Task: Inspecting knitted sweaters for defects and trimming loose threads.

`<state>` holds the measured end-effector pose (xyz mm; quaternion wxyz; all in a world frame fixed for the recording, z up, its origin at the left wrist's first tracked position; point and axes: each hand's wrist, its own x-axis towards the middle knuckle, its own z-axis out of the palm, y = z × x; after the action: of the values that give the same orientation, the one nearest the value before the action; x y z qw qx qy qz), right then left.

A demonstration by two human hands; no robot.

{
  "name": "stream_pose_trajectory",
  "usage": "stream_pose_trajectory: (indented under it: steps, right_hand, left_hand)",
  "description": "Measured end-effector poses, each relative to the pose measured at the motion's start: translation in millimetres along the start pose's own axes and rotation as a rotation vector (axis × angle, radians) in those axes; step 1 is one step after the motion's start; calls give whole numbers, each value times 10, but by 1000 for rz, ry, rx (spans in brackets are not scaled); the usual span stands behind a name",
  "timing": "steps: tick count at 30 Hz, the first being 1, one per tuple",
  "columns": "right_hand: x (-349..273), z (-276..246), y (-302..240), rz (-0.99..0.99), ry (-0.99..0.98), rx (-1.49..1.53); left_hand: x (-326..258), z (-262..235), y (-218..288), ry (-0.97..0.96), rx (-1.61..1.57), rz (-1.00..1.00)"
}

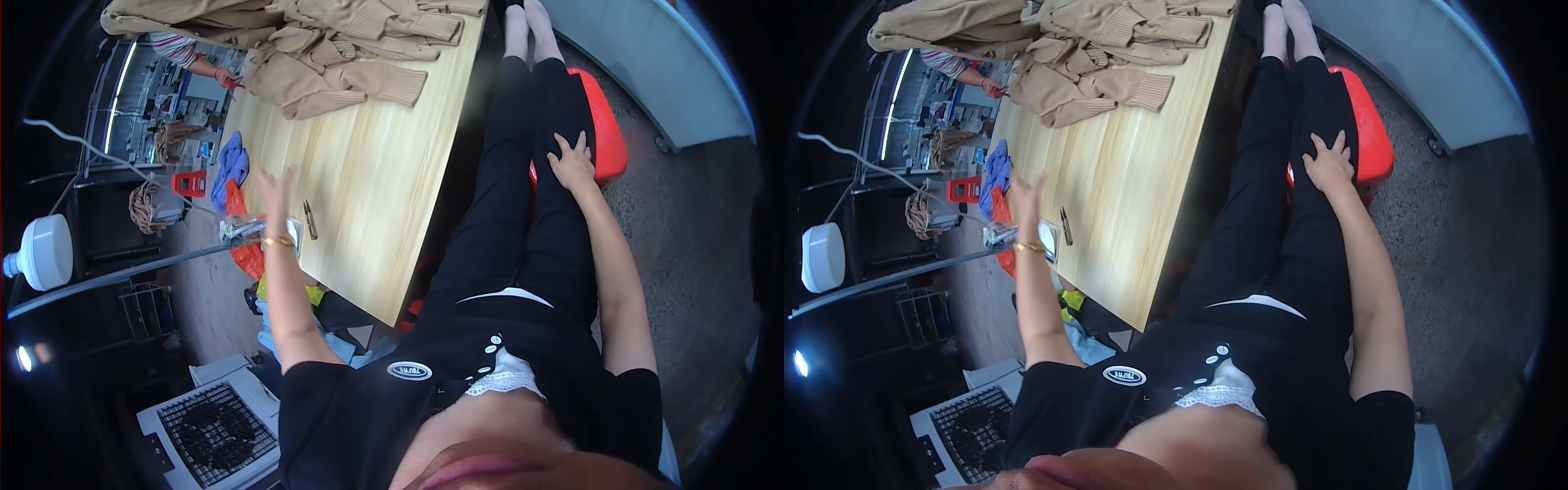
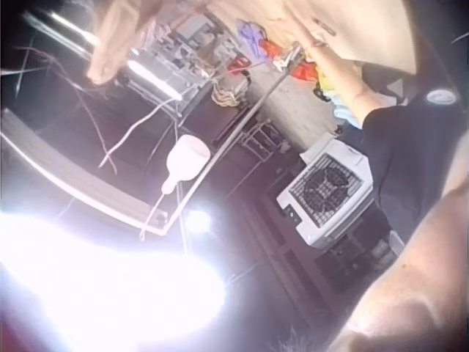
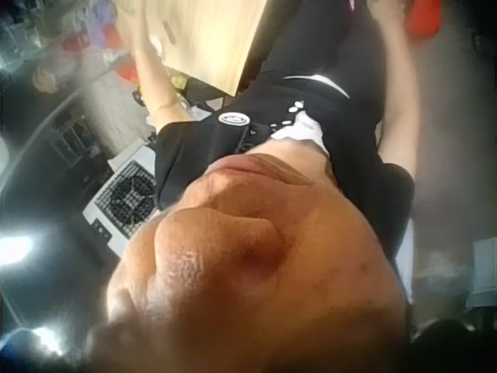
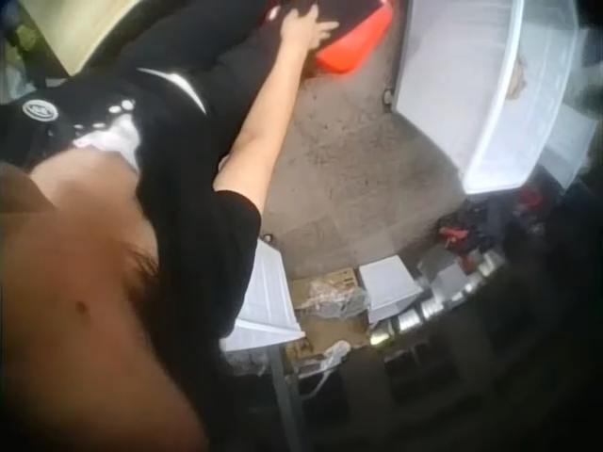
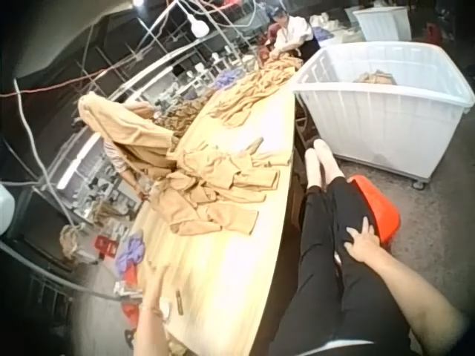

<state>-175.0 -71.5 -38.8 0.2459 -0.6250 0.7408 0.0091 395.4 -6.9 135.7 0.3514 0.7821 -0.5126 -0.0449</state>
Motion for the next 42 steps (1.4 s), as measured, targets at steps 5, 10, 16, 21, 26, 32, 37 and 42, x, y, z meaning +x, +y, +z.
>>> stream_pose_trajectory:
  steps: [5, 10, 16, 21, 26, 32, 37, 42]
  right_hand:
    - [-11, 20, 15, -7, 47, 5]
    - [-1, 26, -2, 2, 41, -8]
    - [54, 95, 45, -8, 66, -9]
    - [-71, -13, -26, -134, 157, -52]
    - [-604, -714, -806, -805, 541, 543]
    - [-1549, -1654, -1527, -1272, 521, 1002]
    - [-1699, -1482, -1051, -958, 447, 863]
    - [-1774, -1030, -426, -853, 250, 804]
  left_hand:
    - [1335, -542, 712, 171, -566, 182]
    - [2122, -637, 1356, 340, -769, 53]
    - [2092, 43, 1499, 247, -1158, -115]
    - [1314, 84, 1901, 94, -1427, 25]
    - [232, -66, 2528, -24, -1665, 5]
    - [-1146, 425, 3054, -401, -1670, -168]
    - [-2042, 947, 3000, -708, -1697, -295]
    - [-2525, 1225, 2748, -1079, -1240, -316]
